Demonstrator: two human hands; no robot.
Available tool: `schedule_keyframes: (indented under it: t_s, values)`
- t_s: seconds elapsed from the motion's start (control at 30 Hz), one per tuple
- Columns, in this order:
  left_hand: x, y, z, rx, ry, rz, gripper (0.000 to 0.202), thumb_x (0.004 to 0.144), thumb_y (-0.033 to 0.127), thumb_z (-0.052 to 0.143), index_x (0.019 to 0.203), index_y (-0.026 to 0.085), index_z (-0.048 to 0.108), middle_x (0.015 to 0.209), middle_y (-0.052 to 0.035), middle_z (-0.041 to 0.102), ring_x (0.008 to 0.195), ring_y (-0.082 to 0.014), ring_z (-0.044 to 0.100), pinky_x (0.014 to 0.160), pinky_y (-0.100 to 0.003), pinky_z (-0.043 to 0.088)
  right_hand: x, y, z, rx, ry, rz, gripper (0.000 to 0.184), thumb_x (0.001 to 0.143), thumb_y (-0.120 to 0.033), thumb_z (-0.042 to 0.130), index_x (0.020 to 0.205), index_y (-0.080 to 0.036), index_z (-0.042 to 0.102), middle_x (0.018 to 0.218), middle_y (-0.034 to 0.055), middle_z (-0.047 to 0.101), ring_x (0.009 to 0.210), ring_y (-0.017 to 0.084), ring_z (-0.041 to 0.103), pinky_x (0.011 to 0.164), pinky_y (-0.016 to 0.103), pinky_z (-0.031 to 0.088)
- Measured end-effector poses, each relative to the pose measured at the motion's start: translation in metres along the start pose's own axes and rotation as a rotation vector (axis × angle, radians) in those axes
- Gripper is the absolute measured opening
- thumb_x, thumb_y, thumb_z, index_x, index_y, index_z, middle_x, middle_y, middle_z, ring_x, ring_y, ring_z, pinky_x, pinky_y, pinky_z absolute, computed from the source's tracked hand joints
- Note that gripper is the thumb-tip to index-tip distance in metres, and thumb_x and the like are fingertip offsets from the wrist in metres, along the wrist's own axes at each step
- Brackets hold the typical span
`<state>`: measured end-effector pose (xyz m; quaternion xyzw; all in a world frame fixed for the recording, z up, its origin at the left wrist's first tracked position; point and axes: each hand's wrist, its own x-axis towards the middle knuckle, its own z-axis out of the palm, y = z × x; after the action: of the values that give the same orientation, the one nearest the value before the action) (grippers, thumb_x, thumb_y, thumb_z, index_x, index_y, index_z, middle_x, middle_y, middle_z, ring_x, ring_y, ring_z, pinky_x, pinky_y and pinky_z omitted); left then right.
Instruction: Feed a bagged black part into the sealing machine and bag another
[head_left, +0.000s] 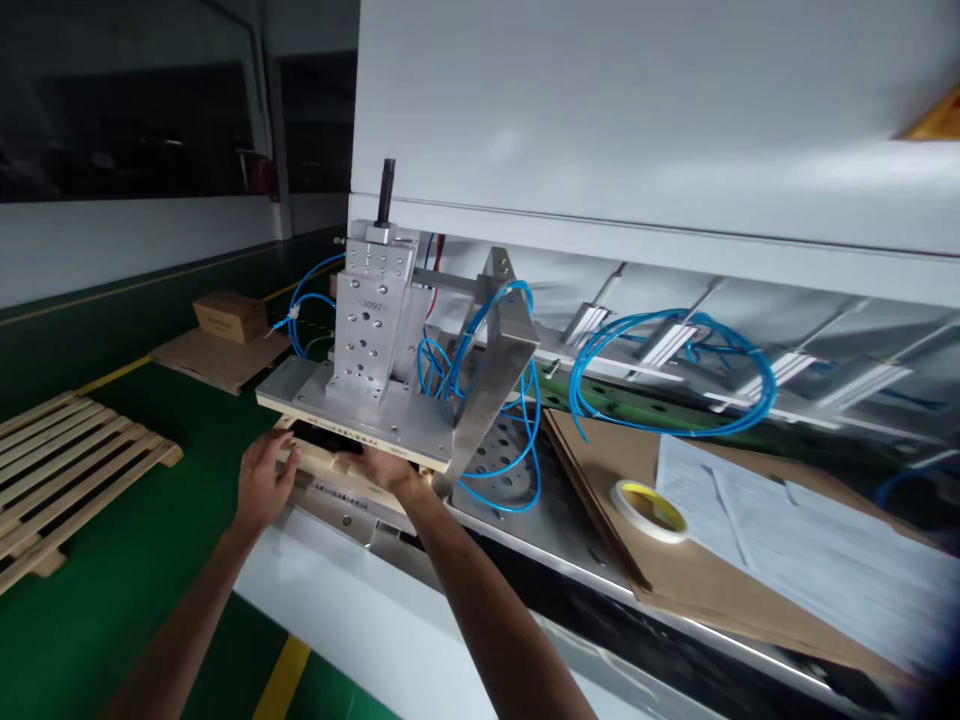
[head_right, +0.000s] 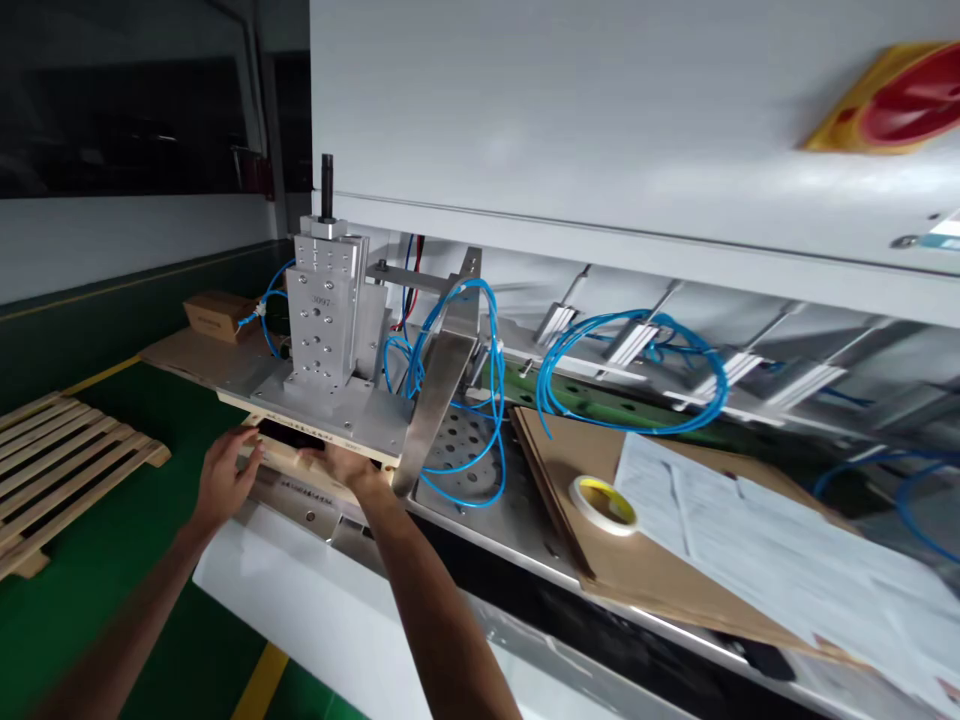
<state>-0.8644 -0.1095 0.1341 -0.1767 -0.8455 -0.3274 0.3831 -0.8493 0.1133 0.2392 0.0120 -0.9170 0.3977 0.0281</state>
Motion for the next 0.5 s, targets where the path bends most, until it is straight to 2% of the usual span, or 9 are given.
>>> schedule_keyframes:
  t_s: [0.13, 0.2, 0.27, 0.33, 0.43, 0.5]
  values:
    - [0.003, 0.000, 0.001, 0.020, -0.044, 0.031, 0.037, 0.110, 0.042, 0.047, 0.131, 0.017, 0.064, 0.131, -0.0177, 0.072, 0.124, -0.0367, 0.066, 0.106, -0.053, 0.050, -0.010, 0.010, 0.006, -0.229, -0.068, -0.108, 0.032, 0.097, -0.034, 0.075, 0.125, -0.019, 0.074, 0.128, 0.0076, 0.077, 0.129, 0.028, 0.068, 0.119, 0.042, 0.047]
    - [0.005, -0.001, 0.002, 0.037, -0.094, 0.066, 0.039, 0.110, 0.041, 0.045, 0.137, 0.018, 0.062, 0.137, -0.0169, 0.070, 0.131, -0.0369, 0.063, 0.111, -0.055, 0.047, -0.019, 0.014, 0.005, -0.330, -0.046, -0.109, 0.034, 0.097, -0.031, 0.073, 0.129, -0.022, 0.073, 0.133, 0.0114, 0.075, 0.136, 0.031, 0.063, 0.123, 0.046, 0.042]
    - [0.006, -0.002, 0.004, 0.048, -0.111, 0.081, 0.039, 0.111, 0.041, 0.044, 0.137, 0.018, 0.062, 0.136, -0.0169, 0.070, 0.131, -0.0368, 0.063, 0.112, -0.056, 0.045, -0.025, 0.019, 0.002, -0.415, -0.004, -0.082, 0.037, 0.100, -0.034, 0.068, 0.133, -0.019, 0.071, 0.135, 0.0176, 0.073, 0.139, 0.035, 0.061, 0.124, 0.054, 0.039]
    - [0.006, -0.003, 0.004, 0.047, -0.095, 0.071, 0.038, 0.111, 0.041, 0.044, 0.135, 0.018, 0.063, 0.133, -0.0177, 0.071, 0.128, -0.0362, 0.065, 0.109, -0.054, 0.048, -0.027, 0.023, 0.000, -0.473, 0.019, -0.064, 0.038, 0.103, -0.036, 0.062, 0.136, -0.018, 0.069, 0.134, 0.0195, 0.073, 0.137, 0.036, 0.062, 0.121, 0.055, 0.041]
    - [0.002, -0.004, 0.004, 0.036, -0.061, 0.063, 0.038, 0.111, 0.039, 0.044, 0.135, 0.016, 0.062, 0.135, -0.0190, 0.070, 0.128, -0.0350, 0.065, 0.106, -0.051, 0.050, -0.023, 0.025, 0.001, -0.515, 0.019, -0.076, 0.036, 0.106, -0.033, 0.056, 0.138, -0.023, 0.068, 0.130, 0.0143, 0.076, 0.130, 0.030, 0.067, 0.116, 0.044, 0.048]
    - [0.000, -0.004, 0.004, 0.031, -0.051, 0.075, 0.037, 0.111, 0.038, 0.045, 0.135, 0.016, 0.062, 0.136, -0.0189, 0.070, 0.130, -0.0347, 0.064, 0.107, -0.050, 0.050, -0.024, 0.023, 0.002, -0.536, 0.032, -0.079, 0.036, 0.106, -0.033, 0.055, 0.137, -0.023, 0.069, 0.131, 0.0130, 0.076, 0.128, 0.029, 0.068, 0.113, 0.041, 0.049]
